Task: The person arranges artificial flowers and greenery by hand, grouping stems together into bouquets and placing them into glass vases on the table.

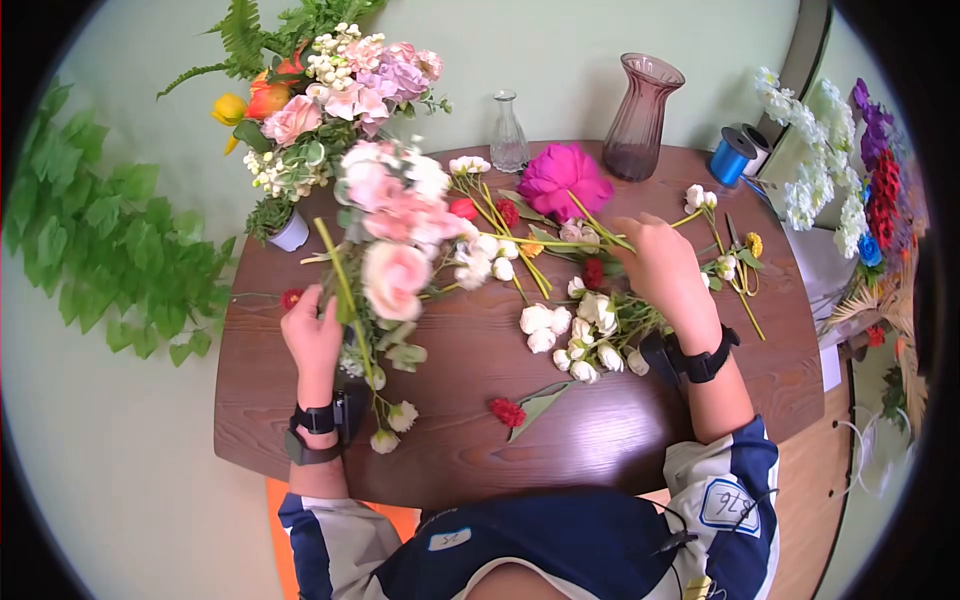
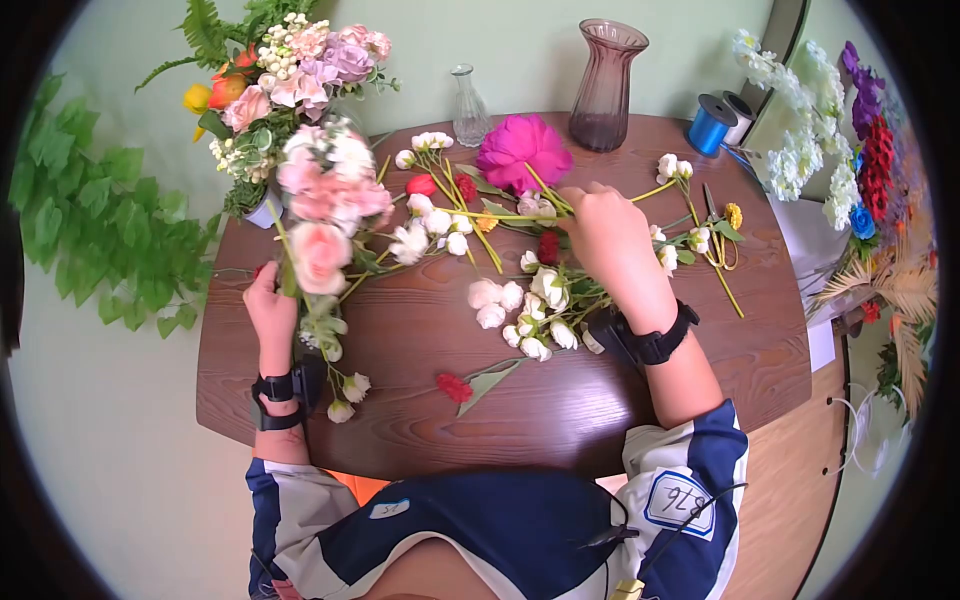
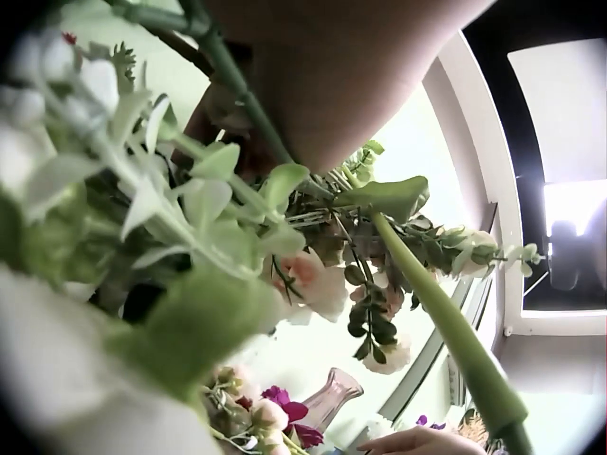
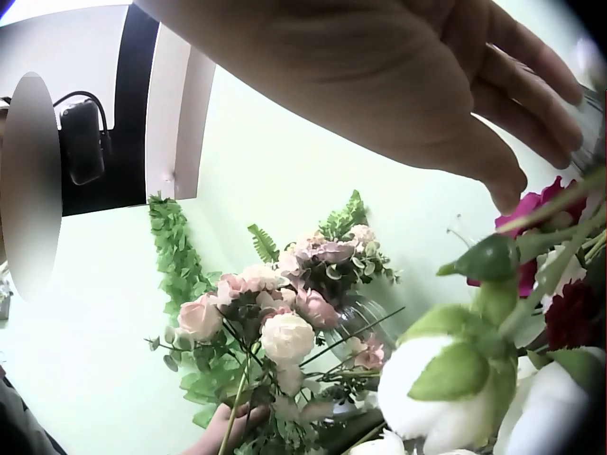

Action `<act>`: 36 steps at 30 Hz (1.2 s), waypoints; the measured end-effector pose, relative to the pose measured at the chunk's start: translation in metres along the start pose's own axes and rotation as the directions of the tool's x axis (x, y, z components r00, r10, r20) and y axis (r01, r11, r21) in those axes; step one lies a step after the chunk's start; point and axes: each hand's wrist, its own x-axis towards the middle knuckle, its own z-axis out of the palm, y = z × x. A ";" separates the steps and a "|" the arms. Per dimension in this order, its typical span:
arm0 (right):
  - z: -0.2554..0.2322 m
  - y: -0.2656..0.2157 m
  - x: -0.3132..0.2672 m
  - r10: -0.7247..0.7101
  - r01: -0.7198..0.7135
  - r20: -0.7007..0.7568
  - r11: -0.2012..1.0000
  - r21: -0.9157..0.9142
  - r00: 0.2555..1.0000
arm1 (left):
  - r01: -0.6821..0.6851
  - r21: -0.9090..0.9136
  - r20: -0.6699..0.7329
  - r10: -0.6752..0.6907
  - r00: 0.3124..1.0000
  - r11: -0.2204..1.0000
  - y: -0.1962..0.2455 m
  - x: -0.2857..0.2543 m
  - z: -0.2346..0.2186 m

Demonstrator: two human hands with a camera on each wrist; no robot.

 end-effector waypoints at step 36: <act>-0.015 -0.048 -0.016 -0.048 0.086 -0.080 0.163 0.983 0.996 | -0.503 -0.153 0.237 0.526 0.817 0.851 0.063 -0.034 0.020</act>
